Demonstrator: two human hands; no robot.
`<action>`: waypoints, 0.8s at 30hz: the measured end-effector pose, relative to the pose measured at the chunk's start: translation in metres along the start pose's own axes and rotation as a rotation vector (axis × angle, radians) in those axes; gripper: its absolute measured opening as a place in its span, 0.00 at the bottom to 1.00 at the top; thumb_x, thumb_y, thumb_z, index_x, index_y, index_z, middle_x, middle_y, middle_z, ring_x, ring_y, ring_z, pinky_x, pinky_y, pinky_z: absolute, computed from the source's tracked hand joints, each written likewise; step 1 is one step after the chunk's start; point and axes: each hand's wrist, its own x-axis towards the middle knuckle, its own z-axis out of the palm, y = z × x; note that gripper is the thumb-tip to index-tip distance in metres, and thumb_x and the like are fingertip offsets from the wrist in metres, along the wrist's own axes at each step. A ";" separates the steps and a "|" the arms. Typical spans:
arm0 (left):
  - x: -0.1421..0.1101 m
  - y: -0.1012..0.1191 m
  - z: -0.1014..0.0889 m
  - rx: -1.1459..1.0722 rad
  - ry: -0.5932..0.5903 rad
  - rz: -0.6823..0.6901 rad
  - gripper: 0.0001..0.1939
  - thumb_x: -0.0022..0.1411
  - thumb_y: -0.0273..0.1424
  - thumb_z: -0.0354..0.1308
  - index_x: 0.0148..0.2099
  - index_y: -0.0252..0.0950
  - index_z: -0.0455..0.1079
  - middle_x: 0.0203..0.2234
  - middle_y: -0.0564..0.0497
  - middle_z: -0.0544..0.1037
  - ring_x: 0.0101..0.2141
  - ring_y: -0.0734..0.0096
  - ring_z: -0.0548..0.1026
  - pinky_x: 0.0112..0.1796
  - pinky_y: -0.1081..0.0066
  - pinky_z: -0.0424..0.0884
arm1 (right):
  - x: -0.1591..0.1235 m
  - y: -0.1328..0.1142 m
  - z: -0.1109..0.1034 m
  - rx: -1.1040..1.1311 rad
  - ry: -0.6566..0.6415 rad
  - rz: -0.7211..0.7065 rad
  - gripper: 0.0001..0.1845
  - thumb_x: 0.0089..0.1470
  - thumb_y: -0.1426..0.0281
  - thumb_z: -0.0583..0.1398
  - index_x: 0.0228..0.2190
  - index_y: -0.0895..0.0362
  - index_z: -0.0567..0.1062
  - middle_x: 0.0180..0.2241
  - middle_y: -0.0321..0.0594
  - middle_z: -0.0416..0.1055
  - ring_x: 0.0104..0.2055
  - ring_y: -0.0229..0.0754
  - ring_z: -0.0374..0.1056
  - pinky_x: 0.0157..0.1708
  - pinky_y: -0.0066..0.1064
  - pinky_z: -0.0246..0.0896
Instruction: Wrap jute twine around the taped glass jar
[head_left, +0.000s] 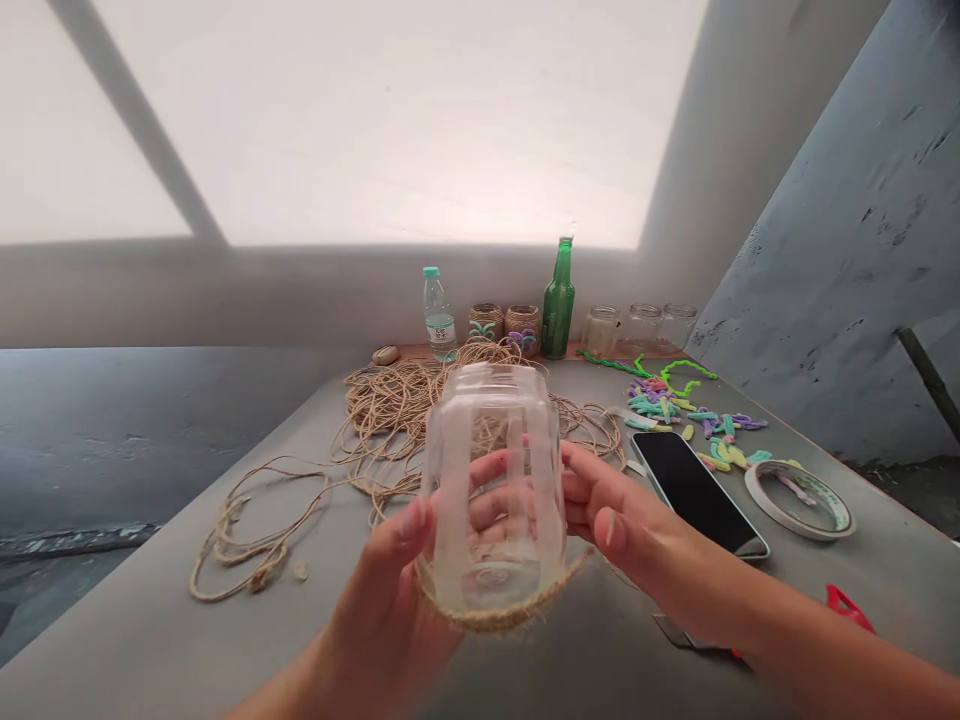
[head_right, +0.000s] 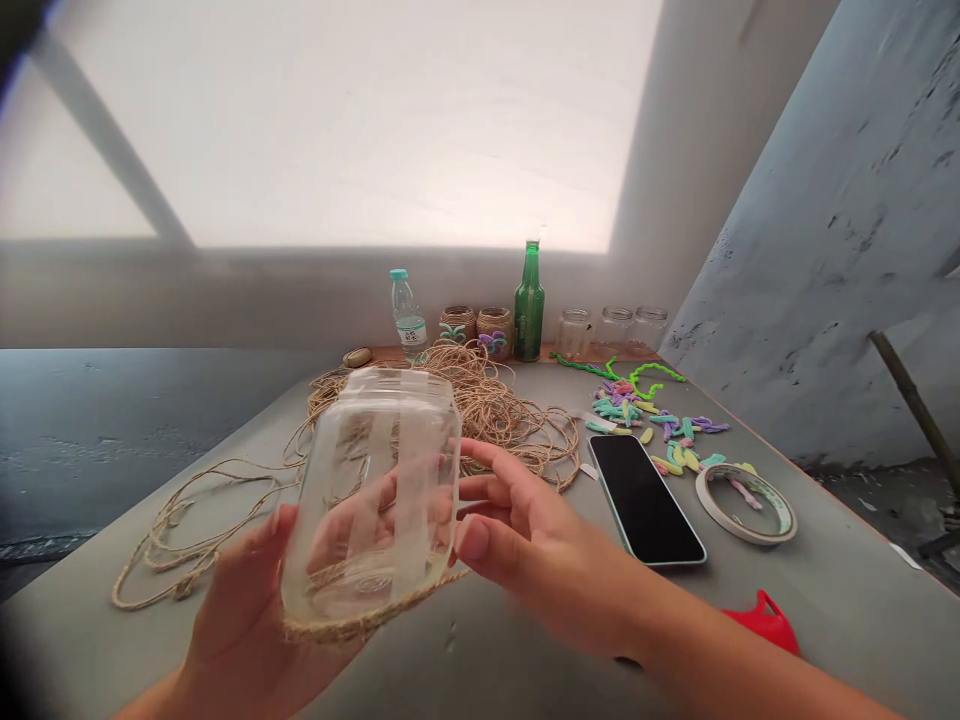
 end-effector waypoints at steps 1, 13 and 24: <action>0.000 0.001 -0.001 -0.012 0.012 0.005 0.27 0.62 0.48 0.68 0.58 0.38 0.81 0.47 0.44 0.88 0.47 0.54 0.85 0.48 0.63 0.80 | -0.003 0.003 -0.001 0.023 0.024 0.043 0.46 0.60 0.39 0.63 0.68 0.53 0.63 0.52 0.51 0.77 0.49 0.50 0.77 0.54 0.45 0.70; 0.006 0.007 -0.007 -0.110 0.158 0.027 0.29 0.65 0.47 0.65 0.56 0.26 0.79 0.47 0.35 0.88 0.48 0.54 0.87 0.53 0.64 0.81 | -0.016 -0.011 -0.003 -0.154 0.195 0.006 0.16 0.64 0.54 0.67 0.35 0.53 0.82 0.29 0.36 0.68 0.31 0.38 0.59 0.28 0.29 0.55; -0.001 0.003 -0.007 -0.176 0.085 -0.030 0.29 0.66 0.46 0.64 0.55 0.25 0.82 0.48 0.36 0.88 0.50 0.51 0.86 0.57 0.62 0.79 | -0.013 -0.004 0.000 -0.307 0.182 -0.052 0.14 0.67 0.59 0.65 0.35 0.55 0.82 0.30 0.35 0.72 0.33 0.38 0.63 0.33 0.30 0.57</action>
